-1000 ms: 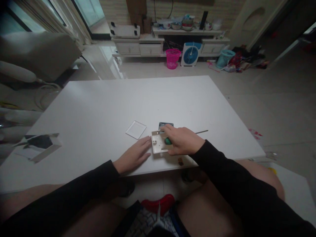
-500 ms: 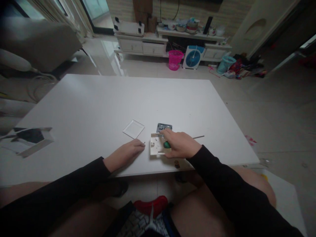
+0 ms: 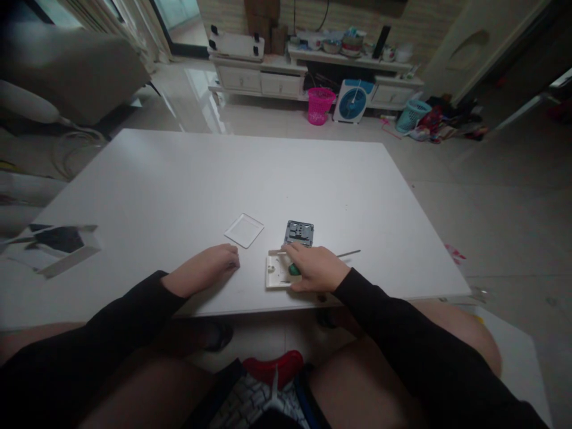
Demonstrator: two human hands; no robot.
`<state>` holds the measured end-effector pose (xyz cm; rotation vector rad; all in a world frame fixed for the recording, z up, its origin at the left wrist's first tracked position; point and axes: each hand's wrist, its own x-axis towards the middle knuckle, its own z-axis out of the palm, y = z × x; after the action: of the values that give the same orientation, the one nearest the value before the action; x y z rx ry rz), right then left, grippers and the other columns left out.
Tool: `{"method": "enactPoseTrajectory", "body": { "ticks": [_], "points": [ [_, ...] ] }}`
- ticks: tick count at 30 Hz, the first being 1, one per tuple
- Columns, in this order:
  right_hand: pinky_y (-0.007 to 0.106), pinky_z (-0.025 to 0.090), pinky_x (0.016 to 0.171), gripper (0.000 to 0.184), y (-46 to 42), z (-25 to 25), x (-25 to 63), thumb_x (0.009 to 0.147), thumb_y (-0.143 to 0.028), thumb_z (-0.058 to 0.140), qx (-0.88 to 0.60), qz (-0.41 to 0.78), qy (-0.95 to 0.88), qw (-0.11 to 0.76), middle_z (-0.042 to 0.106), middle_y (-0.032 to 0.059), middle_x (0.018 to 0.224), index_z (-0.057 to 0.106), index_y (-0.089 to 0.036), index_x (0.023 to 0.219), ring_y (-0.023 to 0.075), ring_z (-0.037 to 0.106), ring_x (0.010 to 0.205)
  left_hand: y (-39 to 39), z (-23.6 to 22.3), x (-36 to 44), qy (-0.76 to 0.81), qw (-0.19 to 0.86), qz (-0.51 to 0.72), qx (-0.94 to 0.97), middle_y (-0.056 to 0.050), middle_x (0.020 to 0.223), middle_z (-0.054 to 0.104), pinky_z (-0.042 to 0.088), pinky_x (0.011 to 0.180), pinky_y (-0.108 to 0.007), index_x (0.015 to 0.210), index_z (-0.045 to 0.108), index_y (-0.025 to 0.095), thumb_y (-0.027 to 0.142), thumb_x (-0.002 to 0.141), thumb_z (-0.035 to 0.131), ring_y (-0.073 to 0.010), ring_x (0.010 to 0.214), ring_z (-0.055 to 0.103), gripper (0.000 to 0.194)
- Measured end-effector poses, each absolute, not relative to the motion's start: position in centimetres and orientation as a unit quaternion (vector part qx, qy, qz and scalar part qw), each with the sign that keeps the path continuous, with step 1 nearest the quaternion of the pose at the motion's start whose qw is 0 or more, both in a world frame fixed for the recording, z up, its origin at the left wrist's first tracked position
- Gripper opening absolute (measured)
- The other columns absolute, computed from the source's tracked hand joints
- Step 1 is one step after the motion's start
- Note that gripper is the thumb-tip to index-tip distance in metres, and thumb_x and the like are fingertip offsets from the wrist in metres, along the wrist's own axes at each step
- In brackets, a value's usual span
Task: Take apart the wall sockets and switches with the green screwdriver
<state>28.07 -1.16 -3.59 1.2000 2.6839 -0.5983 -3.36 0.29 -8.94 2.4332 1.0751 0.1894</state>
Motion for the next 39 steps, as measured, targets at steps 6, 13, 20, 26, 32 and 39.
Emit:
{"method": "enactPoseTrajectory", "body": {
  "ticks": [6,13,20,26,32,39],
  "points": [
    [0.031,0.04,0.063,0.087,-2.1,-3.8,26.4,0.086,-0.065,0.071,0.414,-0.178,0.89,0.075,0.064,0.0159,0.137,0.041,-0.021,0.155,0.0249,0.071,0.084,1.2,-8.7,-3.7,0.43,0.209,0.013,0.878,-0.008,0.083,0.068,0.049,0.073,-0.031,0.072,0.068,0.017,0.008,0.085,0.055,-0.0215,0.078,0.065,0.02],
    [0.032,0.043,0.073,0.04,-1.0,-2.0,28.0,0.094,-0.043,0.069,0.395,-0.192,0.896,0.069,0.074,0.0078,0.114,0.067,-0.024,0.129,0.0251,0.072,0.095,0.6,-7.3,-3.4,0.443,0.193,-0.021,0.875,-0.008,0.089,0.069,0.046,0.074,-0.03,0.079,0.068,0.016,0.01,0.091,0.056,-0.021,0.084,0.065,0.018],
    [0.029,0.033,0.065,0.042,-1.1,-3.0,28.3,0.087,-0.005,0.059,0.35,-0.177,0.915,0.099,0.068,0.0046,0.128,0.066,-0.026,0.123,0.0145,0.066,0.078,0.4,-6.1,-3.0,0.439,0.166,0.0,0.883,-0.007,0.101,0.069,0.047,0.074,-0.03,0.093,0.07,0.018,0.013,0.089,0.06,-0.0239,0.098,0.066,0.013],
    [0.031,0.026,0.063,0.016,-1.4,-4.1,27.6,0.087,-0.007,0.063,0.366,-0.154,0.91,0.119,0.074,0.0048,0.099,0.069,-0.019,0.097,0.0171,0.066,0.076,0.1,-6.0,-2.3,0.453,0.16,0.057,0.875,-0.006,0.095,0.072,0.046,0.073,-0.03,0.102,0.071,0.018,0.021,0.095,0.057,-0.0217,0.088,0.067,0.015],
    [0.032,0.027,0.064,0.02,-3.3,-4.6,25.9,0.098,-0.036,0.066,0.363,-0.179,0.909,0.096,0.077,0.0091,0.09,0.068,-0.017,0.089,0.0206,0.067,0.076,-0.5,-5.9,-1.7,0.431,0.175,0.122,0.877,-0.004,0.09,0.07,0.048,0.071,-0.029,0.102,0.07,0.019,0.026,0.097,0.056,-0.019,0.078,0.066,0.016],
    [0.029,0.034,0.069,0.007,-2.0,-3.2,27.2,0.091,-0.021,0.065,0.393,-0.203,0.897,0.014,0.076,0.0064,0.094,0.067,-0.02,0.098,0.0207,0.067,0.082,-1.6,-6.9,-0.7,0.301,0.22,0.125,0.919,-0.013,0.137,0.058,0.055,0.097,-0.039,0.13,0.068,0.023,0.032,0.094,0.068,-0.0265,0.113,0.066,0.037]
  ]
}}
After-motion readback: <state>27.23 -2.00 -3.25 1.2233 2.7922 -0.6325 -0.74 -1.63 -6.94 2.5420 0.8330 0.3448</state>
